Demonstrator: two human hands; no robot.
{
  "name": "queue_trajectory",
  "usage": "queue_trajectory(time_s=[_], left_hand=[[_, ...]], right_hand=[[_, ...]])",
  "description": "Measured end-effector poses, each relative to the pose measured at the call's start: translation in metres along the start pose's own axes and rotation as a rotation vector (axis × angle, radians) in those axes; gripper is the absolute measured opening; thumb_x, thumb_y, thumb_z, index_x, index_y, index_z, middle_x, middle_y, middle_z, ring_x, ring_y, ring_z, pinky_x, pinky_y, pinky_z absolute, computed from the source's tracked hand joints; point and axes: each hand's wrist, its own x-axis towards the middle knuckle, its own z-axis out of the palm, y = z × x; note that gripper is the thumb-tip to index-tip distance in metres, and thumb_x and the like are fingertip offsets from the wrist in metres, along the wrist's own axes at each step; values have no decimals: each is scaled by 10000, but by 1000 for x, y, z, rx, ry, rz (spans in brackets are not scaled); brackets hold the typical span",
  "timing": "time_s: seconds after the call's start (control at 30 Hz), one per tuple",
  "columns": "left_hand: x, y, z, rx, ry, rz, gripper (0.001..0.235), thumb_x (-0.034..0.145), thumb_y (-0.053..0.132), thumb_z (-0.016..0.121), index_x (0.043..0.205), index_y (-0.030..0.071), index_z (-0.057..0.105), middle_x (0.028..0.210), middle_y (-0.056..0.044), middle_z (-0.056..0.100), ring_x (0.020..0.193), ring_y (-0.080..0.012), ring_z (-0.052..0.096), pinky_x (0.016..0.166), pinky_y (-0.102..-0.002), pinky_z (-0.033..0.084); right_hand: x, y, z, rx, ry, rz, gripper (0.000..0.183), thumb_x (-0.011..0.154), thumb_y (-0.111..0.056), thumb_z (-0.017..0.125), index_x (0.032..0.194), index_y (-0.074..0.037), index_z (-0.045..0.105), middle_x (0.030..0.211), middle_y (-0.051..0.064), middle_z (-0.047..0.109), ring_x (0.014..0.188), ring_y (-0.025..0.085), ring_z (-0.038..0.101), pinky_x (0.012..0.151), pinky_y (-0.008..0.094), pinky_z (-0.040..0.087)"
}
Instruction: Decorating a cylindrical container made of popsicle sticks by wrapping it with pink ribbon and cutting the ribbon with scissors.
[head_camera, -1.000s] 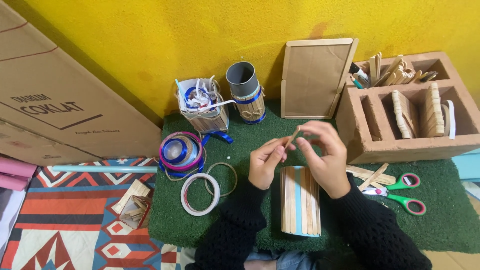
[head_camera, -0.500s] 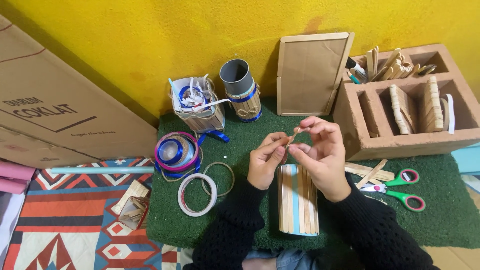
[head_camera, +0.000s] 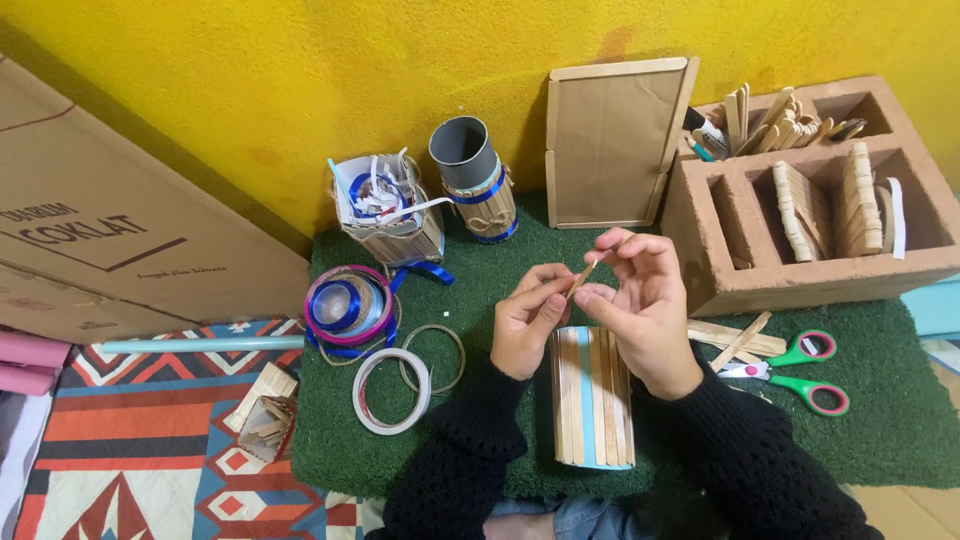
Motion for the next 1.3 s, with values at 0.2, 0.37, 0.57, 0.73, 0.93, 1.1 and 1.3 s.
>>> queue_trajectory(time_s=[0.2,0.37,0.57,0.73,0.93,1.1,1.3], left_hand=[[3,15,4,85,-4,25,286,1033,199,644,1234,13,725,1141,-163,650,712,-111,591,660,-260,532],[2,11,3,83,-14,15,289,1033,191,643,1234,2,726,1142,-157,649,722,-106,588,660,-255,537],[-3,-2,0,-60,-2,-55,305,997,175,697,1246,-1,716,1167,-170,631,704,-97,566,643,-260,538],[-5,0,3,-157,47,-147,313,1014,196,677,1235,-24,709,1179,-183,637,662,-106,539,605,-269,527],[-5,-12,-2,-209,64,-183,325,1016,202,670,1240,-31,706,1204,-156,626,681,-88,533,616,-258,532],[-5,-20,-8,-357,204,-361,318,1027,159,635,1280,-30,673,1249,-133,649,737,-108,641,681,-281,649],[2,-21,-24,-532,247,-441,380,1035,243,640,1324,-4,639,1224,-97,680,886,-127,646,684,-286,631]], right_hand=[[0,0,0,5,16,8,561,790,144,756,1140,-116,403,1273,64,518,1125,154,610,786,236,666],[0,4,-2,13,25,4,552,789,158,749,1122,-115,403,1237,67,526,1083,152,612,791,262,676],[0,4,-1,8,35,11,544,788,158,751,1103,-119,404,1206,56,529,1035,133,606,794,260,671],[-1,2,2,-4,28,23,531,794,153,749,1081,-132,404,1189,46,525,1006,121,602,811,245,654],[-2,1,3,-22,20,23,525,793,159,748,1073,-121,403,1180,57,519,997,134,603,835,269,656],[-4,-2,6,-67,-23,53,503,795,152,753,1056,-121,421,1168,55,513,978,145,594,765,248,625],[-4,1,-1,-80,-85,49,478,787,167,748,1031,-111,445,1155,65,530,970,156,599,749,268,615]])
